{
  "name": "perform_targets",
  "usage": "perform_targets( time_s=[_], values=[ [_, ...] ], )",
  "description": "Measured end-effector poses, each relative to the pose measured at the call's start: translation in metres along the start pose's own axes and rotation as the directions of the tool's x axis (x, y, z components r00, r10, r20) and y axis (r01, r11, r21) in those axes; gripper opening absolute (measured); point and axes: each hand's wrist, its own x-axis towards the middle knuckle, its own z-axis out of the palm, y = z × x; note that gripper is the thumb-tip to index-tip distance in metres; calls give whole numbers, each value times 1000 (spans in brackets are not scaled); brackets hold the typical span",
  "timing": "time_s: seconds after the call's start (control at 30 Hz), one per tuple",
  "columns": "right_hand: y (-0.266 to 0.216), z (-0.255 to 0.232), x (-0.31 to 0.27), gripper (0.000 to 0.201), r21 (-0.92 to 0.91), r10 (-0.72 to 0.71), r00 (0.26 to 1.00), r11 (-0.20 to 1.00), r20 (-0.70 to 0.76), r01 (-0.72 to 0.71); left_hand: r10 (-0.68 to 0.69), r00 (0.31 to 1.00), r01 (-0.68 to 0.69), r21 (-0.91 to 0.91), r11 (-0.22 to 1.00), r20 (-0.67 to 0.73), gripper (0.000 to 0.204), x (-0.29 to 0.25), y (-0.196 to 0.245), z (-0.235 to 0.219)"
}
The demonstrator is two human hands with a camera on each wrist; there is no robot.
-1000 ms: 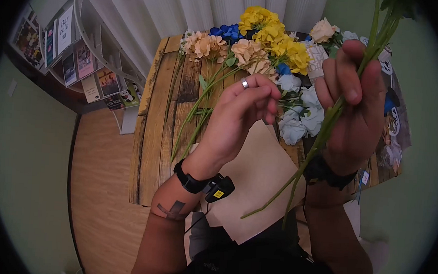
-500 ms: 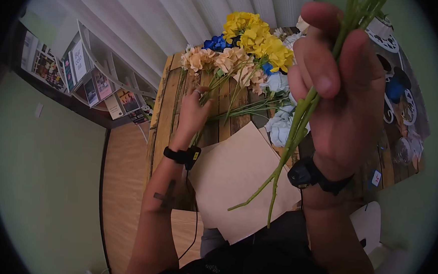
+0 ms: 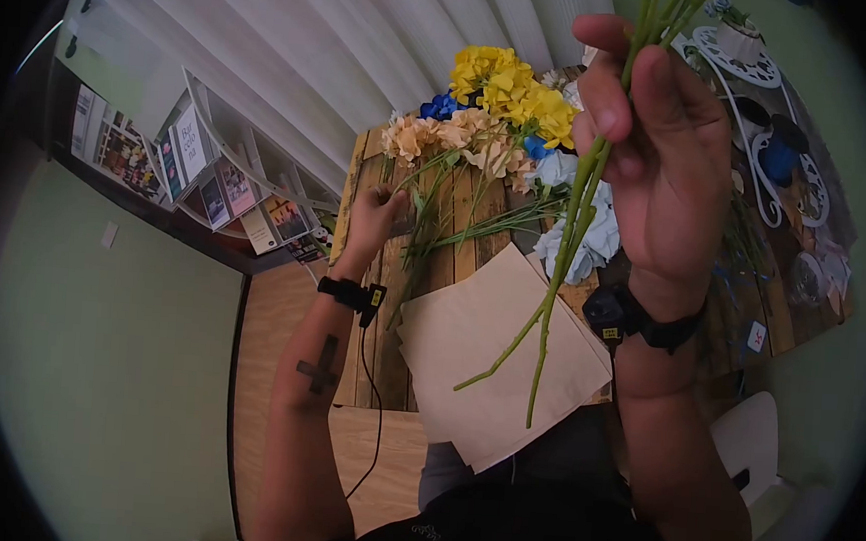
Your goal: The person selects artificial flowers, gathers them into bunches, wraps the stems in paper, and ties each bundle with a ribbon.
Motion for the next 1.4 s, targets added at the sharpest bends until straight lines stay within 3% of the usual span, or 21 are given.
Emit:
perform_targets(
  time_s=[0.23, 0.3, 0.5, 0.67, 0.77, 0.87, 0.97, 1.07, 1.2, 1.37, 1.4],
  values=[
    [-1, -7, -1, 44, 28, -55, 999, 998, -1, 55, -44, 995, 34, -111, 993, -85, 20, -21, 50, -7],
    [-2, -7, -2, 43, 38, -80, 997, 996, 10, 80, -131, 991, 122, -240, 963, -22, 18, -26, 62, -10],
    [-8, -11, -5, 41, 89, -69, 997, 994, -18, 70, -179, 982, 190, -366, 911, 64, 16, -29, 85, -17],
    [-7, -19, -9, 40, 133, -43, 998, 990, -46, 48, -121, 992, 121, -286, 950, 19, 18, -31, 111, -23],
    [-4, -22, -11, 39, 170, -31, 998, 985, -55, 40, -50, 998, 44, -149, 988, -41, 19, -31, 129, -33],
    [-3, -22, -8, 38, 206, -26, 998, 978, -60, 38, -70, 997, 71, -121, 990, 13, 19, -33, 130, -31],
    [-8, -24, 3, 37, 224, -65, 997, 972, -52, 75, -175, 970, 195, -112, 974, 167, 16, -44, 114, -11],
    [1, -11, 4, 34, 223, 58, 998, 973, 7, -58, -141, 963, 188, -199, 962, 231, 15, -44, 77, 15],
    [27, 2, 6, 33, 197, 147, 986, 967, 83, -161, -212, 954, 262, -247, 933, 213, 16, -49, 61, 39],
    [42, 11, 4, 33, 209, 194, 972, 953, 128, -218, -176, 961, 196, -76, 978, 214, 18, -37, 41, 46],
    [46, 11, 4, 33, 206, 196, 970, 953, 145, -224, -170, 962, 151, 106, 983, 215, 20, -30, 42, 40]
  ],
)
